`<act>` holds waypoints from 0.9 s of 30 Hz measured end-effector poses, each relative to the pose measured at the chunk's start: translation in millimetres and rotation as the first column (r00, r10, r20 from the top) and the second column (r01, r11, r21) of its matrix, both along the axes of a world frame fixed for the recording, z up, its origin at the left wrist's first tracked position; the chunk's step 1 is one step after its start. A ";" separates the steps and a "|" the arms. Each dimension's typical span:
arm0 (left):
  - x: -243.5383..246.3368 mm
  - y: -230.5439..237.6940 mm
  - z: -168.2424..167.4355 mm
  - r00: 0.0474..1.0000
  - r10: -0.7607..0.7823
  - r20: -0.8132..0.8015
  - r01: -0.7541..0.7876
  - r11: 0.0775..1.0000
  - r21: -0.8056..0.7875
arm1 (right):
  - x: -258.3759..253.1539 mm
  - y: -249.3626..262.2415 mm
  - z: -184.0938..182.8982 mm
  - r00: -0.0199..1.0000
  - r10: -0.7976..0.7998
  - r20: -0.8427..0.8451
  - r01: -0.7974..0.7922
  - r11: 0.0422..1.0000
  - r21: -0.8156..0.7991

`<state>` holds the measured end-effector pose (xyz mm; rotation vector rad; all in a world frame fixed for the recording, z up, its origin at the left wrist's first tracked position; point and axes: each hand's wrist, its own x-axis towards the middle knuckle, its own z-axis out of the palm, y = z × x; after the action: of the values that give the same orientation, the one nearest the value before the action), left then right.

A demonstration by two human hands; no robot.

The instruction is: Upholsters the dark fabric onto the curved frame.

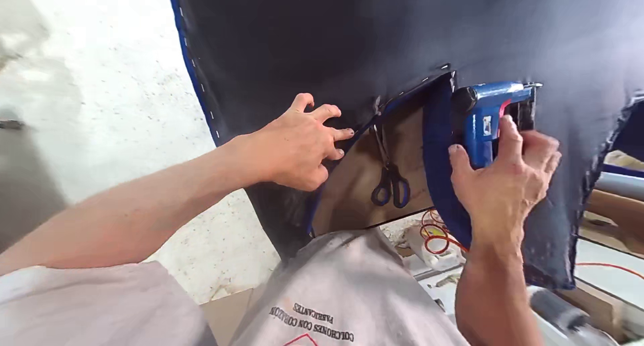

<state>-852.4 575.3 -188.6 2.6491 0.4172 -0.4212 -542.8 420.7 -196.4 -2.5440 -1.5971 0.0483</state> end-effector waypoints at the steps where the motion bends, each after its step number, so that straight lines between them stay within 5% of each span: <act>1: 0.9 0.9 0.6 1.000 -0.005 -0.018 0.005 1.000 -0.005 | 8.4 -2.3 -7.0 0.997 -0.079 -0.024 0.078 0.995 -0.067; 4: 0.4 -1.3 -2.0 1.000 0.016 0.004 -0.016 1.000 -0.009 | 18.8 8.6 -13.4 0.985 -0.156 -0.077 0.142 0.975 -0.171; 9: -1.8 2.2 -7.7 0.998 0.002 0.056 0.000 0.999 -0.037 | 27.3 21.7 32.4 0.954 -0.255 -0.157 0.191 0.922 -0.336; 13: -8.6 7.9 -20.9 0.987 0.032 0.156 -0.019 0.996 -0.084 | -10.9 -15.5 81.8 0.972 0.053 -0.229 -0.091 0.983 -0.160; 17: -7.9 8.0 -20.9 0.986 0.045 0.159 -0.027 0.993 -0.116 | -59.2 -25.1 78.8 0.817 0.354 -0.455 -0.391 0.920 0.015; 27: -11.8 7.5 -28.9 0.960 0.093 0.263 -0.056 0.988 -0.143 | -80.5 6.5 54.3 0.821 0.453 -0.347 -0.503 0.862 -0.063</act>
<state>-864.2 582.8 -217.5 2.5035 0.3864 -0.0600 -623.3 427.2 -142.1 -2.0091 -2.1027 0.6262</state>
